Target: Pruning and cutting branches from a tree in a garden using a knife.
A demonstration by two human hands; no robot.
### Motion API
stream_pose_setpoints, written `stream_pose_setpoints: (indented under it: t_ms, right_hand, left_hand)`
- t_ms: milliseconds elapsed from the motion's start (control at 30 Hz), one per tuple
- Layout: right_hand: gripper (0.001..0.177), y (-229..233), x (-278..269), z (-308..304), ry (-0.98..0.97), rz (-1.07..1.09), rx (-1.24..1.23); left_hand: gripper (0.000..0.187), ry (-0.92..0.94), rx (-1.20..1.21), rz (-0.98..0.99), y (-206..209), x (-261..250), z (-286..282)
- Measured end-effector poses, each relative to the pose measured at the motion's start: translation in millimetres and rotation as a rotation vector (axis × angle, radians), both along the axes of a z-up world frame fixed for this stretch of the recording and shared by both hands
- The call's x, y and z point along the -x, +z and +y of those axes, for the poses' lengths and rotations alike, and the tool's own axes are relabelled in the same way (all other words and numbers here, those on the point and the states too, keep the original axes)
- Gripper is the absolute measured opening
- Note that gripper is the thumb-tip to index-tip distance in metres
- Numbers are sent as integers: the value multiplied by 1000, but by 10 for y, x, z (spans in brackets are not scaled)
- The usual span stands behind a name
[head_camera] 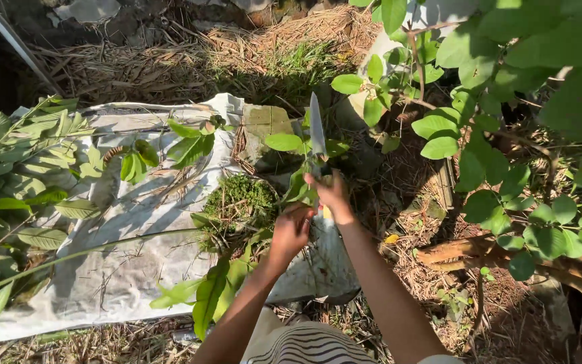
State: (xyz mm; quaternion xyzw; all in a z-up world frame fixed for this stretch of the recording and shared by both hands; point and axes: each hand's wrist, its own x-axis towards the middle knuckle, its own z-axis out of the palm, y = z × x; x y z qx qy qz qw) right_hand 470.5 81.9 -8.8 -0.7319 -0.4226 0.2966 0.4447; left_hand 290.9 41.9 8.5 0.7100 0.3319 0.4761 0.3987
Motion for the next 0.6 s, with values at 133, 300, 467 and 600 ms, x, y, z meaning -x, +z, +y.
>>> stream_pose_setpoints:
  t_ms: [133, 300, 467, 600]
  right_hand:
    - [46, 62, 337, -238, 56, 31, -150]
    - [38, -262, 301, -463, 78, 530, -18]
    - [43, 10, 314, -647, 110, 584, -159]
    - [51, 80, 263, -940, -62, 500, 44]
  left_hand:
    - [14, -56, 227, 152, 228, 212, -320]
    - [18, -68, -40, 57, 311, 449, -502]
    - [13, -67, 65, 152, 1275, 758, -155]
    - [19, 209, -46, 141, 1673, 738, 537]
